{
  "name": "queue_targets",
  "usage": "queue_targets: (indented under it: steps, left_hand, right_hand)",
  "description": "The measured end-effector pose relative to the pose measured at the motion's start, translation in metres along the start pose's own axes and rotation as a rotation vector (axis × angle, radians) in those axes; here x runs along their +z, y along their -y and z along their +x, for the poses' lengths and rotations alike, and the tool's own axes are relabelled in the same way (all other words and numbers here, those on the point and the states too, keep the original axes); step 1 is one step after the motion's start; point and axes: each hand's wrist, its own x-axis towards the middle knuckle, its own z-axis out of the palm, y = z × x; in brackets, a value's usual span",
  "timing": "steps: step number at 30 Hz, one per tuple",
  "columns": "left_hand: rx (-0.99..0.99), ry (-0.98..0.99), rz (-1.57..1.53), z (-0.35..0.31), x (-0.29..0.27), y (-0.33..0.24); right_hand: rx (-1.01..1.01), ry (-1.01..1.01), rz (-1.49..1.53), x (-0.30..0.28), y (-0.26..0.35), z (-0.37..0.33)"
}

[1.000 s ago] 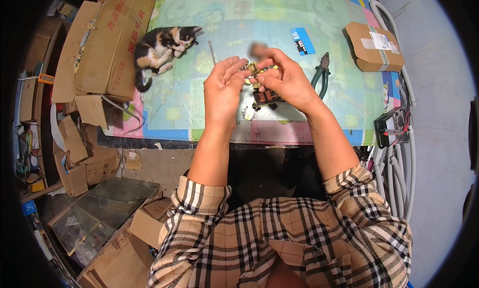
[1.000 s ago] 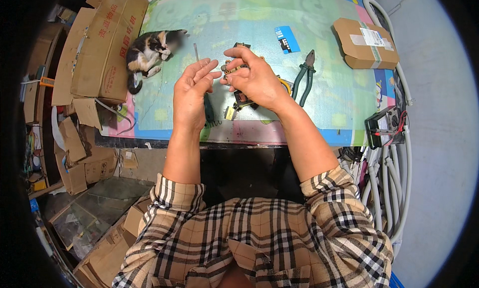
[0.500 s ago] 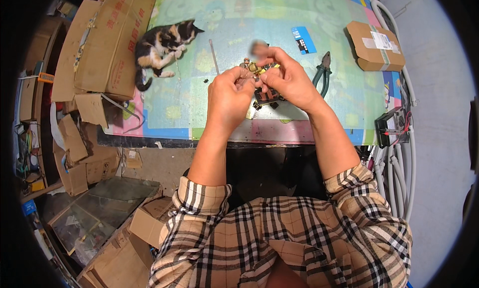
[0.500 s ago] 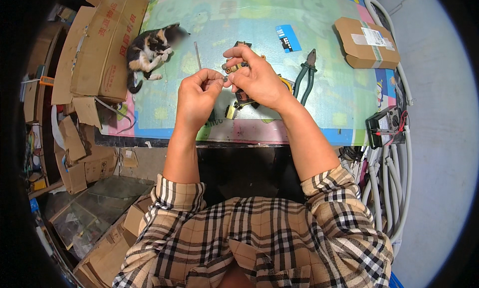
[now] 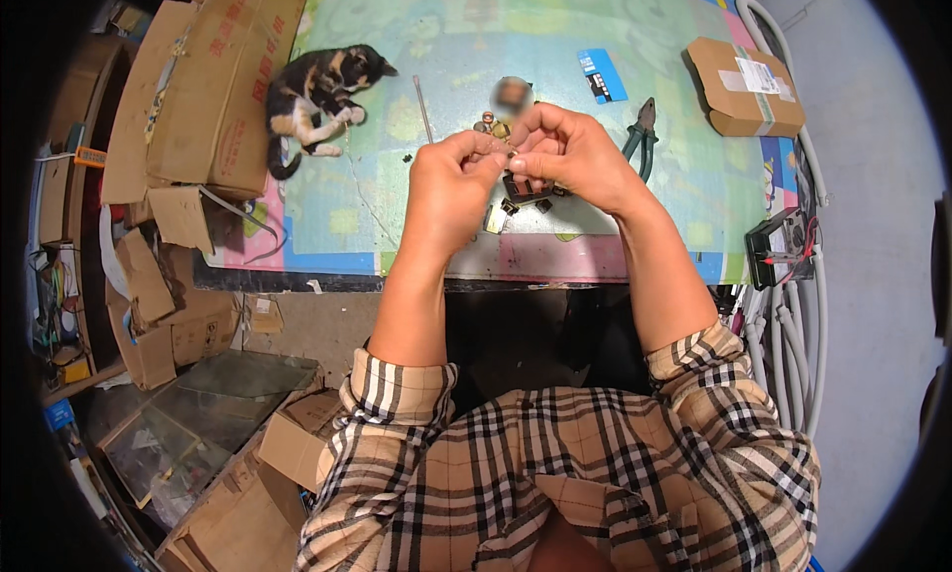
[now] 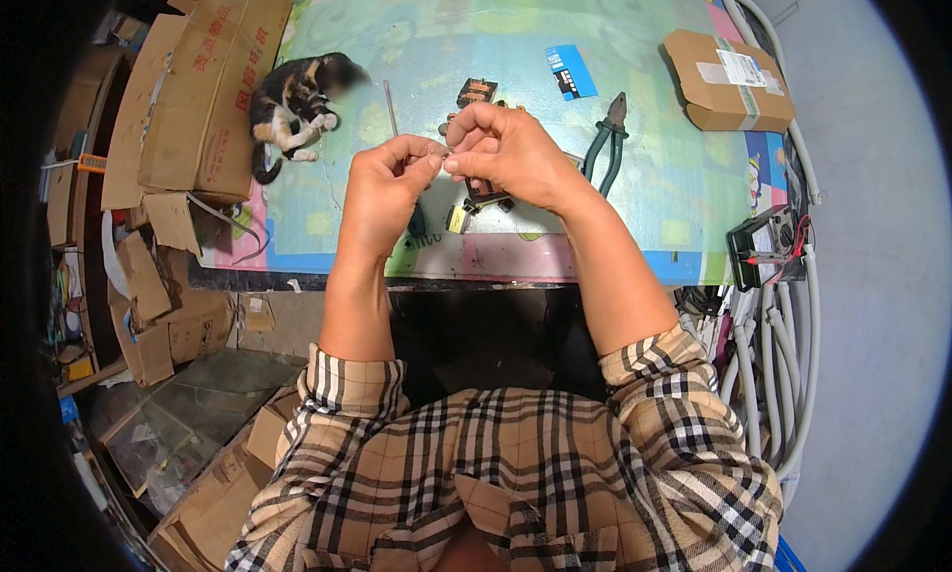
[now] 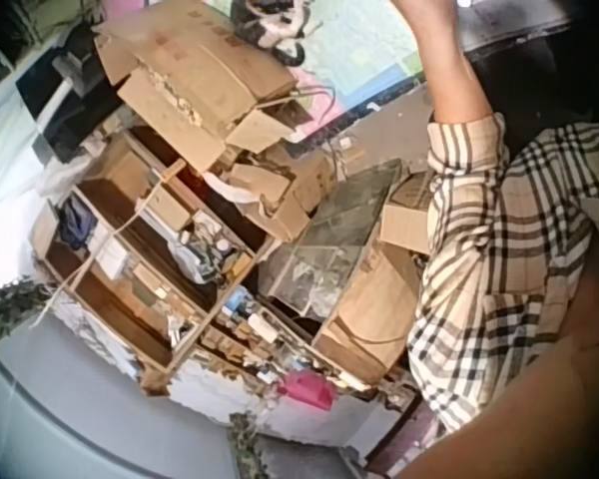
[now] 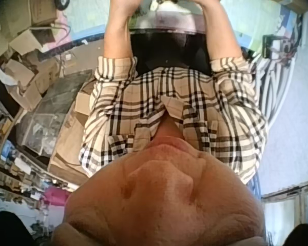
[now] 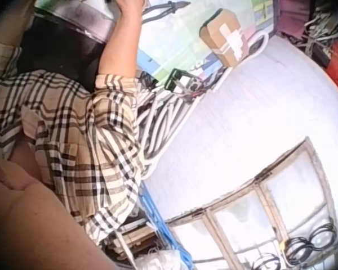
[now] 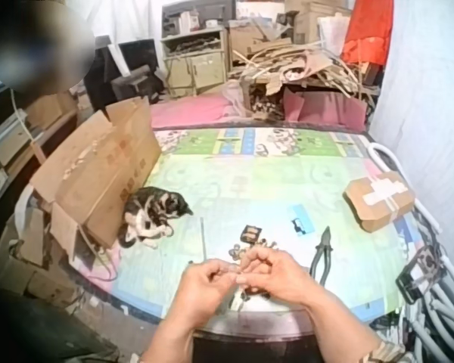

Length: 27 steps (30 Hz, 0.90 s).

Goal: The person assembles small electronic components on a cluttered workbench, using a screwdriver and pliers to manipulate and connect parts. A cat is present on the table, and the person briefly touches it while continuing the assembly.

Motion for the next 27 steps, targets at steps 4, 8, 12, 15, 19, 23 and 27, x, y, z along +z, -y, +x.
queue_targets:
  steps: [4, 8, 12, 15, 19, 23, 27]
  left_hand:
    - [0.050, -0.080, 0.114, -0.001, 0.000, -0.003]
    - [0.080, -0.102, 0.151, -0.002, 0.002, -0.008]
    - [0.099, -0.087, 0.159, -0.003, 0.001, -0.010]
    - [0.101, -0.071, 0.164, -0.004, 0.000, -0.010]
    - [0.082, -0.045, 0.107, -0.003, 0.000, -0.013]
    - [0.035, -0.035, 0.084, -0.003, -0.005, -0.014]
    - [0.029, -0.032, 0.078, -0.003, -0.006, -0.013]
  right_hand:
    - [0.067, 0.069, 0.212, -0.003, -0.003, 0.001]
    - [0.094, 0.096, 0.466, -0.004, -0.008, 0.002]
    - [0.137, 0.169, 0.668, -0.005, -0.009, 0.004]
    - [0.112, 0.170, 0.578, -0.002, -0.016, 0.007]
    - [0.142, 0.143, 0.616, -0.006, -0.021, 0.009]
    - [0.150, 0.176, 0.702, -0.009, -0.022, 0.012]
    - [0.121, 0.194, 0.730, -0.008, -0.023, 0.012]
